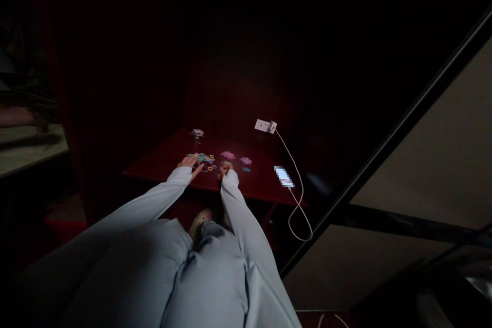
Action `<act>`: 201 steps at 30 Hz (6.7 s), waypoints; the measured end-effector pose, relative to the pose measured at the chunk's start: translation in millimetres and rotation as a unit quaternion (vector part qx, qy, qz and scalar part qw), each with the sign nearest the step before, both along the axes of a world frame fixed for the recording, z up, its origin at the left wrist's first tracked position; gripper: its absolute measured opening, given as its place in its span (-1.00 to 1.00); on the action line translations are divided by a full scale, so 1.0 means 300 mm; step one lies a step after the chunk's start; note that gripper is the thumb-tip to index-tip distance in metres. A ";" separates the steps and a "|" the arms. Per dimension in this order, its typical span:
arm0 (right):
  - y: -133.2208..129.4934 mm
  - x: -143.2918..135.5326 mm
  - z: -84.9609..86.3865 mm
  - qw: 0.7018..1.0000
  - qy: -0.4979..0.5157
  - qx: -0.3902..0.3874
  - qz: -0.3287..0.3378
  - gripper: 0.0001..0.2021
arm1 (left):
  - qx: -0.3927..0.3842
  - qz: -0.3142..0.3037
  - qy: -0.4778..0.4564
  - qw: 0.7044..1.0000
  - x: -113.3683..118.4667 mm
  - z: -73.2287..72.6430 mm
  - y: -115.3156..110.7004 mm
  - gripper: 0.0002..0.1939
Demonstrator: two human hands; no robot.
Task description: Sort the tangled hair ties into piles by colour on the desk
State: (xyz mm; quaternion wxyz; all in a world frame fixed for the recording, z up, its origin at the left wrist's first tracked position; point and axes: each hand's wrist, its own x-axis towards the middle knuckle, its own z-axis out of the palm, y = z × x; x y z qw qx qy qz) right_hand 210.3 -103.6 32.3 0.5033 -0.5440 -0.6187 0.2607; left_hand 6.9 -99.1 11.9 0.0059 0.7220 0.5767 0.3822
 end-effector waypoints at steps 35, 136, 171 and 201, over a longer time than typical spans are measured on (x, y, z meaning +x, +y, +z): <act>0.074 -0.032 -0.051 0.998 -0.048 -0.012 0.027 -0.70 | -0.023 -0.044 -0.060 0.997 0.124 0.052 0.074 -0.80; 0.048 0.334 0.041 0.960 -0.156 -0.034 -0.231 -0.78 | -0.013 0.136 0.000 0.991 0.029 0.091 0.036 -0.76; 0.046 0.217 0.051 0.937 -0.252 -0.016 -0.243 -0.69 | -0.063 0.191 -0.188 0.961 0.024 0.116 0.057 -0.79; 0.110 -0.065 -0.031 0.996 -0.062 0.044 0.047 -0.76 | -0.033 0.129 -0.223 0.966 0.009 0.086 0.071 -0.84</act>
